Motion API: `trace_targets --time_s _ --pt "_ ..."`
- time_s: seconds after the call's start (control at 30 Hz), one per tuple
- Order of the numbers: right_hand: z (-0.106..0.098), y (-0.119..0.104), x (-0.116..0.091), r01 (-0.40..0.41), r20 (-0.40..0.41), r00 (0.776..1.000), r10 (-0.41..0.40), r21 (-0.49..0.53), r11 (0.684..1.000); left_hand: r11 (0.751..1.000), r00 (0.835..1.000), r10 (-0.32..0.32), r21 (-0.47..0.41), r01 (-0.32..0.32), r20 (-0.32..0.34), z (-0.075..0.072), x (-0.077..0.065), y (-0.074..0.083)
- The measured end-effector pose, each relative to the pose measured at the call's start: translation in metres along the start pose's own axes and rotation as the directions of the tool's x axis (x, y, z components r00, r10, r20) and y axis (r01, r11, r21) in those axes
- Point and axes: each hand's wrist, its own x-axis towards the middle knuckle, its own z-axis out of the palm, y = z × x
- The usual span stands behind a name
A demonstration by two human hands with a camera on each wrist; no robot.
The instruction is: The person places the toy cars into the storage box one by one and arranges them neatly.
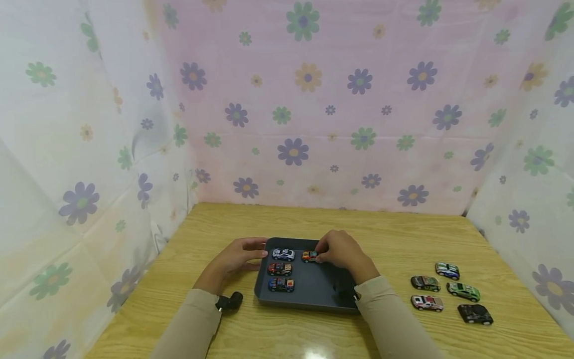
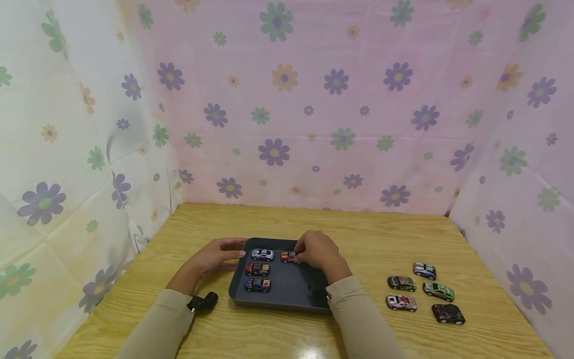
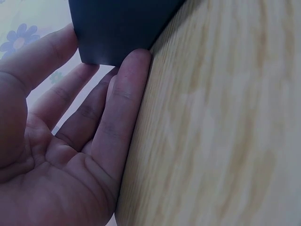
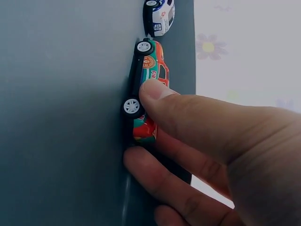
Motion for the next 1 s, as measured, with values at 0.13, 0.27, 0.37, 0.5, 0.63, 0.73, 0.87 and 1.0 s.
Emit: trace_targets --time_s 0.13,0.27,0.37,0.5,0.63,0.73,0.87,1.0 --pt "0.0 -0.001 -0.001 -0.006 0.005 1.0 0.006 -0.004 1.0 1.0 1.0 0.002 -0.003 -0.002 0.004 0.0 0.0 -0.001" --pt "0.0 -0.002 -0.002 0.004 0.008 1.0 -0.004 -0.002 1.0 1.0 1.0 0.005 -0.007 -0.005 0.009 0.0 -0.002 -0.002" --pt "-0.002 -0.003 -0.003 0.015 -0.002 1.0 -0.015 -0.016 1.0 1.0 1.0 0.008 -0.011 -0.008 0.016 -0.001 -0.003 -0.001" --pt "-0.011 -0.006 -0.007 0.003 -0.009 1.0 -0.003 -0.026 1.0 1.0 1.0 0.011 -0.01 -0.011 0.022 -0.001 -0.002 0.0" --pt "-0.022 -0.009 -0.012 0.002 -0.021 1.0 -0.003 -0.03 1.0 1.0 1.0 0.011 -0.006 -0.011 0.017 -0.001 -0.002 0.002" --pt "-0.028 -0.006 -0.014 0.03 -0.038 0.999 -0.03 -0.013 0.999 1.0 1.0 0.012 -0.002 -0.012 0.01 0.0 -0.003 0.003" --pt "-0.036 0.001 -0.019 0.057 -0.038 0.998 -0.055 0.054 0.997 1.0 1.0 0.012 0.003 -0.012 0.013 0.0 -0.002 0.002" --pt "-0.045 0.009 -0.027 0.081 -0.039 0.996 -0.078 0.093 0.992 1.0 1.0 0.008 0.008 -0.008 0.011 0.0 -0.002 0.002"
